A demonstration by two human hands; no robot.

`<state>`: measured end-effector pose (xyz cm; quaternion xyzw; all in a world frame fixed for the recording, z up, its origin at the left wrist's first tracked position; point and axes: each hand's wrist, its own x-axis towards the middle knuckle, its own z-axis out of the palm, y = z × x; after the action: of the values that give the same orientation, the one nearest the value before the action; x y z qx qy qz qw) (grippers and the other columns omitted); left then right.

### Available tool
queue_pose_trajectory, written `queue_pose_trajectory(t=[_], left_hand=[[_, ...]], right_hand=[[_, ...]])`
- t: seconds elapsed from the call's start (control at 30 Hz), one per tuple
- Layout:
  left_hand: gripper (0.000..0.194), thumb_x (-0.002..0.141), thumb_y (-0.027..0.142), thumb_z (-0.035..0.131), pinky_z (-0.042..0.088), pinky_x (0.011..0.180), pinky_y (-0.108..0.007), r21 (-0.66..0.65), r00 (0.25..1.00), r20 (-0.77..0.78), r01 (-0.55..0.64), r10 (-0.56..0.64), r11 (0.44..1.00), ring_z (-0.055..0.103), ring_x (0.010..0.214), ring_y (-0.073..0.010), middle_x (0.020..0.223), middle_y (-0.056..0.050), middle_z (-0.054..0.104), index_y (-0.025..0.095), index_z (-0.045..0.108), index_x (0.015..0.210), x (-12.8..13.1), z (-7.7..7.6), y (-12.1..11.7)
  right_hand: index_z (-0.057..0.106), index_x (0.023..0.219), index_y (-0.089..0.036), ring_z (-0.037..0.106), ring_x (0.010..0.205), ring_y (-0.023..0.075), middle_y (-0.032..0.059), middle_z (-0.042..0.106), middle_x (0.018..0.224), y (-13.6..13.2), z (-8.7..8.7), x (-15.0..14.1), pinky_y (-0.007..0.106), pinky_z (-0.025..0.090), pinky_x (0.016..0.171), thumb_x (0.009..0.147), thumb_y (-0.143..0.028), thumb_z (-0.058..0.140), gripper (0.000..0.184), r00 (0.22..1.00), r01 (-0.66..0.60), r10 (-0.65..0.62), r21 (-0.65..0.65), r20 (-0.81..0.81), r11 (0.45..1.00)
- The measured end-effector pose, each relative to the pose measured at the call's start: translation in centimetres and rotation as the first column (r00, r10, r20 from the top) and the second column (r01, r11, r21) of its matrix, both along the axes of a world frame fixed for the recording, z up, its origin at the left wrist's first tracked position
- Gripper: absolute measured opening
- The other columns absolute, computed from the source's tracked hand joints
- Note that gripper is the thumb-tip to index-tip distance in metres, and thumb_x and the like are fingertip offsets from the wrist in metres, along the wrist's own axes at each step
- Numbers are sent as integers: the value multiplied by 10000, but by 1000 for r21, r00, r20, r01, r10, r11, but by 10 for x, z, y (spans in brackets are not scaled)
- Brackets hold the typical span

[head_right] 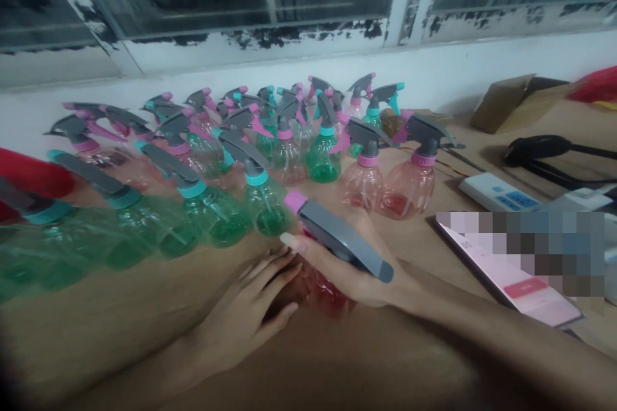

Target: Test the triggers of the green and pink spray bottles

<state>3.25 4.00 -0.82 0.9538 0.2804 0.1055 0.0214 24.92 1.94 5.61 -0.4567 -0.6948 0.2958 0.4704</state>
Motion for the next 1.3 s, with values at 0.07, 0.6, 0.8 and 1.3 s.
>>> queue_pose_trajectory(t=[0.07,0.6,0.8,1.3], left_hand=[[468,902,338,545,401,1039,-495,-6,1000,8,5,-5,1000,415,1306,-280,1401,-142,472,125,462,1310,0,1,0],[438,913,331,530,392,1047,-492,-17,999,26,18,-18,1000,400,1317,-269,1415,-138,455,132,462,1297,-1,1,0],[442,901,329,547,392,1046,-493,-12,1000,21,12,-12,1000,411,1309,-273,1405,-142,467,132,473,1291,-1,1,-1],[433,907,329,532,382,1051,-484,-25,1000,28,9,-9,1000,414,1306,-272,1394,-136,480,138,477,1292,0,1,0]], right_hand=[[639,834,-256,626,688,174,-8,635,719,1,1,-1,320,530,658,847,-424,589,176,999,-25,24,-40,-24,999],[634,1004,-237,653,780,164,19,692,947,1,4,-6,313,548,765,817,-390,637,242,984,-71,52,-103,-171,992],[637,1010,-249,665,810,175,19,694,966,1,5,-7,319,546,747,824,-357,632,216,982,-77,62,-82,-177,994],[620,1028,-231,630,684,144,7,688,862,1,5,-5,289,520,642,836,-330,627,217,986,-88,81,-42,-149,995]])
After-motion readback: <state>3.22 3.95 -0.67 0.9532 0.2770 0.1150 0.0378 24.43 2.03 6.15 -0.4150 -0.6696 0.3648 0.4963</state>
